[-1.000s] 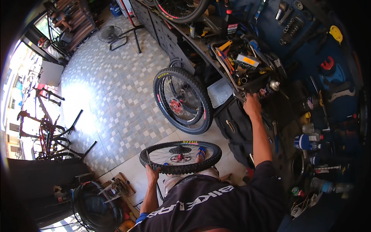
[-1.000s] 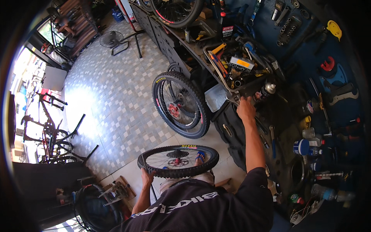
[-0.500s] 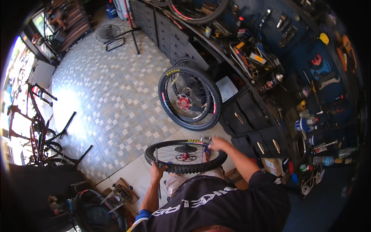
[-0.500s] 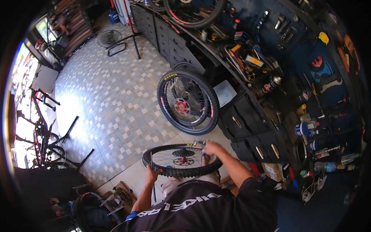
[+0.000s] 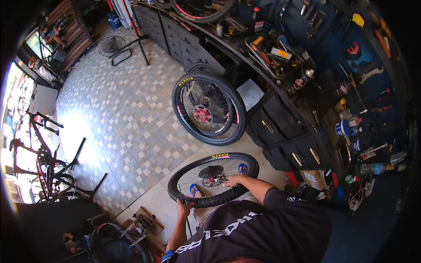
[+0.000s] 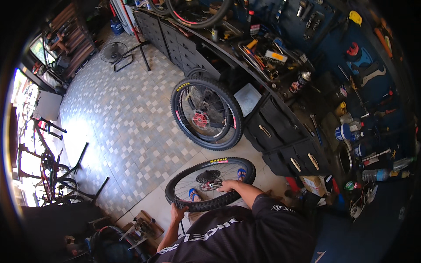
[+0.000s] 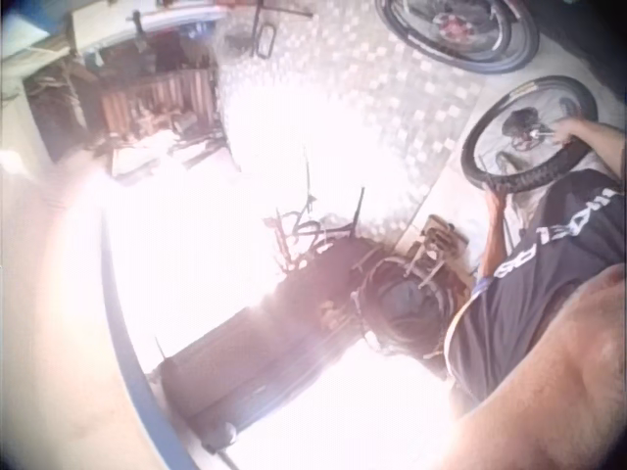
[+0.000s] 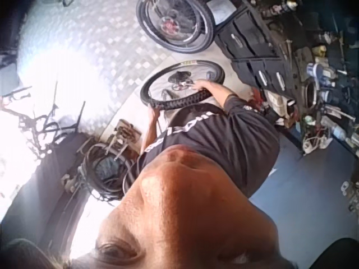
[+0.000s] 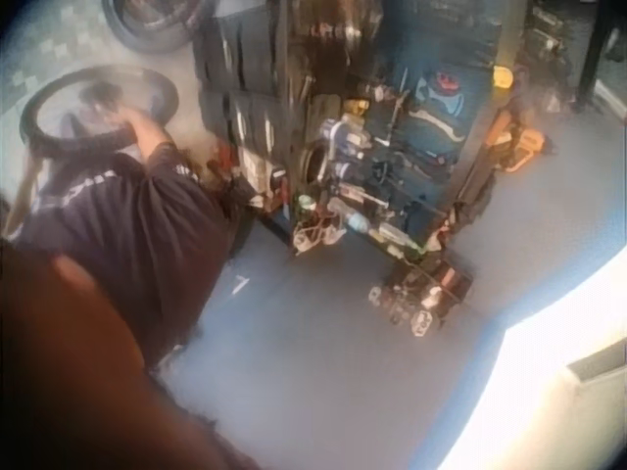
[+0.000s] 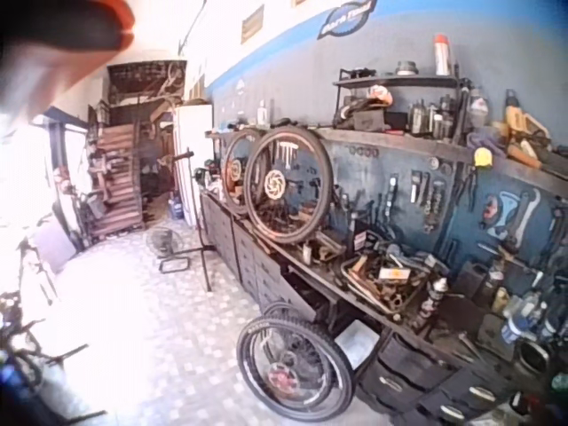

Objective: The person removes a rear bicycle wheel from a bike mounted on a repair stand, then uses a chain whip and wrench to loosen and remove the cassette from the wheel hub. The wheel is placed on the floor while the cassette is worked on.

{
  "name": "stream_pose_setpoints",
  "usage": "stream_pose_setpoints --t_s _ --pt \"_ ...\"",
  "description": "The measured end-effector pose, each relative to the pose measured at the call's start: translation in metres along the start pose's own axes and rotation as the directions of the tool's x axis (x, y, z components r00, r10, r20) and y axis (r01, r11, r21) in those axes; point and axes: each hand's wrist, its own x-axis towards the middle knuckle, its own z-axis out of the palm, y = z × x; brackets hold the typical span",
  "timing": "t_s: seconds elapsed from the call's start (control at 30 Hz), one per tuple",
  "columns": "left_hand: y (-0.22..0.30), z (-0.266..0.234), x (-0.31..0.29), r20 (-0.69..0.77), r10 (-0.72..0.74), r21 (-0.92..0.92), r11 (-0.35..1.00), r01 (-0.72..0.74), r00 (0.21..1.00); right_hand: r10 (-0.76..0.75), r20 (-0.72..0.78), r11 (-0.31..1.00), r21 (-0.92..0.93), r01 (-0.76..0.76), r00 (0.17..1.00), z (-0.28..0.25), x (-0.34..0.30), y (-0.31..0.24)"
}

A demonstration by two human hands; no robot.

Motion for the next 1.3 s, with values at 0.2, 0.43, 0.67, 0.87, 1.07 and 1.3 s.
stream_pose_setpoints --t_s 0.2,0.43,0.67,0.87,1.07,1.3 --pt "0.028 -0.005 0.001 0.132 -0.081 0.088 0.994 0.070 0.988 -0.121 -0.050 0.985 -0.126 0.114 0.991 0.038 -0.018 0.025" --pt "0.063 0.007 0.022 0.168 -0.071 0.180 0.983 0.040 0.983 -0.107 -0.114 0.994 0.006 0.109 0.988 0.056 -0.053 0.036" --pt "0.044 0.058 0.061 0.151 -0.045 0.089 0.996 0.031 0.988 -0.174 -0.315 0.958 0.167 0.235 0.933 0.059 -0.031 0.077" --pt "0.049 0.060 0.087 0.162 -0.124 -0.003 0.992 0.127 0.979 -0.012 -0.533 0.900 0.362 0.242 0.846 0.004 0.045 0.097" --pt "0.034 0.088 0.131 0.148 -0.143 -0.056 0.987 0.153 0.979 -0.121 -0.477 0.968 0.137 0.210 0.871 -0.044 0.120 0.072" --pt "0.026 0.119 0.141 0.134 -0.151 -0.191 0.966 0.175 0.979 -0.246 -0.311 0.967 -0.019 0.253 0.918 -0.026 0.186 0.044"
